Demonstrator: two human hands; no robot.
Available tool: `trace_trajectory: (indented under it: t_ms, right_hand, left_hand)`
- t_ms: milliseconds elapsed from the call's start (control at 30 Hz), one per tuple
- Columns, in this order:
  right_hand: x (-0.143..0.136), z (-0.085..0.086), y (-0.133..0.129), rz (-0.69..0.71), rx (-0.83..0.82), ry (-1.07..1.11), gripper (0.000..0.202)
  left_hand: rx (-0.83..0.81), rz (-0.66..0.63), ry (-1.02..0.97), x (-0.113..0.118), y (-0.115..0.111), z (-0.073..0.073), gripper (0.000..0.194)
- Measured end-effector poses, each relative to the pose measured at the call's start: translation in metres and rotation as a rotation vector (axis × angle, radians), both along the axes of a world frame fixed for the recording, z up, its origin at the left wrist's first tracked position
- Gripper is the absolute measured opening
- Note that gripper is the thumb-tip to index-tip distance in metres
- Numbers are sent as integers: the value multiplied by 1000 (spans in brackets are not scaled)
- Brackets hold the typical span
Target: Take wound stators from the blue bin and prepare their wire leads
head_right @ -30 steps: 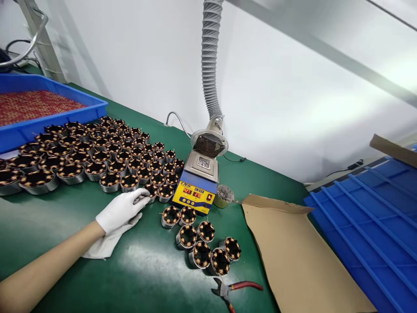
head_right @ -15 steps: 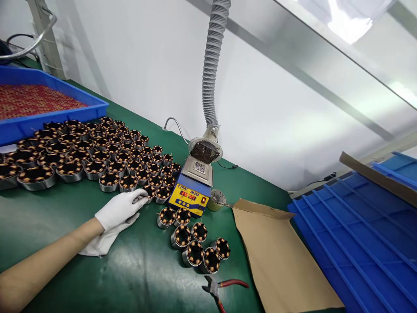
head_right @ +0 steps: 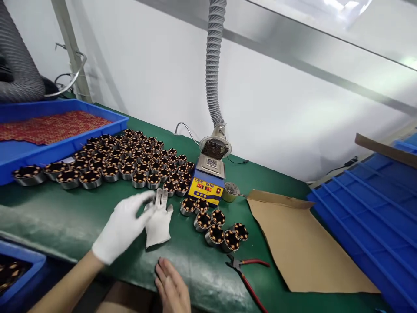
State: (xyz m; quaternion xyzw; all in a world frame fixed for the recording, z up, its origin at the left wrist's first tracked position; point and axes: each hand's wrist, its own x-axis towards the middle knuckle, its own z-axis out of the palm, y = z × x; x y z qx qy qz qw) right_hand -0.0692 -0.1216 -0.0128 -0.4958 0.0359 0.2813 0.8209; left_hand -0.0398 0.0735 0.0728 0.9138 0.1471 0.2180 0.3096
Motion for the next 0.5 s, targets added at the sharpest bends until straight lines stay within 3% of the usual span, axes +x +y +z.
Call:
trace_trajectory:
  t_ms: [133, 200, 300, 400, 500]
  right_hand:
    - [12, 2, 25, -57, 227, 215, 50]
    - [15, 9, 34, -49, 274, 244, 46]
    - [12, 24, 44, -33, 298, 227, 31]
    - [9, 41, 51, -18, 307, 109, 18]
    - [15, 59, 54, 36, 253, -93, 22]
  left_hand:
    - [215, -167, 364, -30, -25, -9, 23]
    - [244, -174, 414, -32, -35, -19, 17]
    - [250, -178, 379, -38, -50, -29, 28]
    - [114, -285, 283, -57, -70, -42, 33]
    - [-121, -441, 241, -73, -88, -58, 27]
